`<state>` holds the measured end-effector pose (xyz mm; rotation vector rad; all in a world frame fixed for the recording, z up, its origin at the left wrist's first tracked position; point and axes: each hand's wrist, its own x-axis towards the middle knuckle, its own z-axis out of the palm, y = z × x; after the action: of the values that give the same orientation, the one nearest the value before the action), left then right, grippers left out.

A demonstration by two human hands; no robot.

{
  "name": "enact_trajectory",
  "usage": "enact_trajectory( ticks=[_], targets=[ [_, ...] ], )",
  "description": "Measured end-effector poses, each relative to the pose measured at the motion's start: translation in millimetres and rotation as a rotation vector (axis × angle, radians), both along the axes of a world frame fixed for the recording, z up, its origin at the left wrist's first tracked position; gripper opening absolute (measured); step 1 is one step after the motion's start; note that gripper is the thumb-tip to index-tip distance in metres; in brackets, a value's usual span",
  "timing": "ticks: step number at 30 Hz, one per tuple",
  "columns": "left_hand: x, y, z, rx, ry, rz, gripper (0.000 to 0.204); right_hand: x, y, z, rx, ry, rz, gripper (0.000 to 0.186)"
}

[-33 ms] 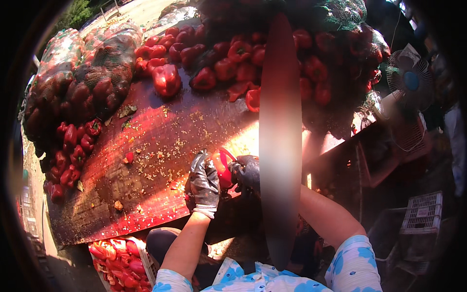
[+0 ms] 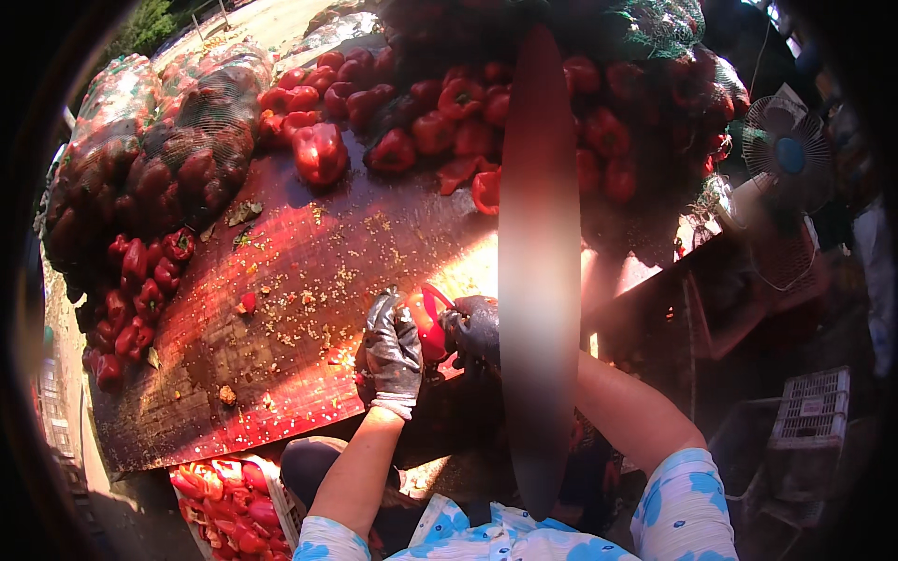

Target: The person cuts red bell peppers on a wooden table using a knife. They remove the stems and slice the peppers into pieces, placing the cut pieces into a white tray. The person wears gloves and a blue floral shirt.

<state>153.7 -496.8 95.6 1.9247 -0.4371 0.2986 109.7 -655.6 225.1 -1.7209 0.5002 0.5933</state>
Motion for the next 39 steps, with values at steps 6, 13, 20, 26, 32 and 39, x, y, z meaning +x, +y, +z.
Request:
enact_trajectory(
  ticks=[6, 13, 20, 26, 32, 39],
  targets=[
    [13.8, -6.7, 3.5, 0.019, -0.129, 0.009, 0.03, 9.7, 9.7, 4.2, -0.15, -0.018, 0.1, 0.04],
    [20.4, -9.9, 6.1, 0.061, -0.065, 0.064, 0.016, -7.9, 11.3, -31.7, -0.276, -0.037, 0.064, 0.036],
    [12.1, -14.5, 20.6, -0.027, 0.023, -0.105, 0.03, -7.9, 5.0, -13.2, -0.162, -0.054, 0.014, 0.034],
    [9.8, -40.1, 18.3, -0.024, -0.064, 0.012, 0.021, -5.0, -16.4, -22.1, -0.304, -0.117, 0.202, 0.038],
    [7.6, -42.3, 16.9, -0.101, 0.04, 0.034, 0.017, -39.2, 1.4, -50.9, -0.102, 0.01, 0.067, 0.039],
    [7.2, -38.1, 15.8, -0.137, 0.101, 0.067, 0.017, -118.7, 20.1, -96.6, -0.071, -0.262, -0.068, 0.017]
  ],
)
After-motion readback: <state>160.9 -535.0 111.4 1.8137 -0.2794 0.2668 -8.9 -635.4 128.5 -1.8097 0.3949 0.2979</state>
